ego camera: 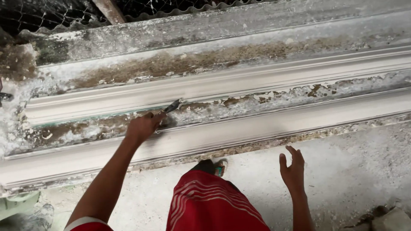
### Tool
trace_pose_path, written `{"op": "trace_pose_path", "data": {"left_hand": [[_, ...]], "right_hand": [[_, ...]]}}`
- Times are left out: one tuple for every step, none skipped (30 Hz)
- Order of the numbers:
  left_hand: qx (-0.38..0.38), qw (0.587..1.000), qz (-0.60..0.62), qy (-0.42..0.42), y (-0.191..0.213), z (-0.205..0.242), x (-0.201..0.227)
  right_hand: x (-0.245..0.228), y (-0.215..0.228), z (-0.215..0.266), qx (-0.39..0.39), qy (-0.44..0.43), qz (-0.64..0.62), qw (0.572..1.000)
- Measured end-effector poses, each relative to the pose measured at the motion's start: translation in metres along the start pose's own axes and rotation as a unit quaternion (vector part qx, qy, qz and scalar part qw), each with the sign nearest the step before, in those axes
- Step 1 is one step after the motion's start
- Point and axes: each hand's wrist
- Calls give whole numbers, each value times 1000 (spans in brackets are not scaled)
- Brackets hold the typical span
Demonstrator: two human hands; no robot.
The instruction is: Using a metal putty knife to scrape and smooth the edges and details of plaster crown molding sections on a workbench.
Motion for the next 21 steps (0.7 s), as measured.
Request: {"op": "trace_pose_path", "data": {"left_hand": [[-2,1000,-2,-2,-7,-7,11],[15,1000,-3,-6,-14,-16,23],[32,999,-3,-11,-22,-24,33],[29,999,-2,-15,-26,-39,64],[27,999,12,-17,-31,-54,95],[29,999,26,-20,-34,-71,127],[30,999,28,-25,-40,-87,154],[67,996,45,-49,-46,-99,179],[103,990,61,-73,-53,-110,204],[101,990,62,-77,-48,-111,211],[115,987,77,-86,-43,-112,218],[129,983,92,-97,-39,-112,226],[125,983,92,-101,-39,-110,214],[114,982,99,-112,-39,-110,204],[103,981,106,-122,-38,-111,194],[101,981,110,-124,-26,-99,179],[74,983,119,-118,-13,-88,163],[52,985,125,-110,3,-79,144],[53,985,126,-110,0,-73,127],[60,987,110,-97,-2,-65,108],[66,990,94,-84,-4,-56,90]], "right_hand": [[2,-3,-2,0,-4,-2,1000],[4,-5,-5,5,-1,-1,1000],[4,-7,-7,10,1,1,1000],[-1,-8,-12,11,-4,3,1000],[-6,-10,-16,21,25,6,999],[-12,-10,-26,35,56,10,998],[-22,-8,-37,39,54,14,998],[-32,-8,-45,43,85,11,995],[-42,-8,-53,47,116,8,992],[-51,-7,-62,47,112,9,993],[-59,-6,-70,46,133,14,990],[-66,-5,-77,45,154,19,987],[-73,-4,-77,46,148,20,988],[-80,-2,-79,47,149,11,988],[-85,0,-82,49,151,1,987],[-84,2,-78,48,148,5,988],[-84,3,-75,43,128,10,991],[-84,3,-78,40,113,13,993],[-77,5,-78,40,114,14,993],[-70,5,-76,25,91,20,995],[-62,4,-74,9,68,27,997]]}}
Point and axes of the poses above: each hand's wrist, its own z-axis away from the middle knuckle, its own y-axis out of the back of the hand, x = y × z, and after that the axes turned 2 degrees about z, right-handed
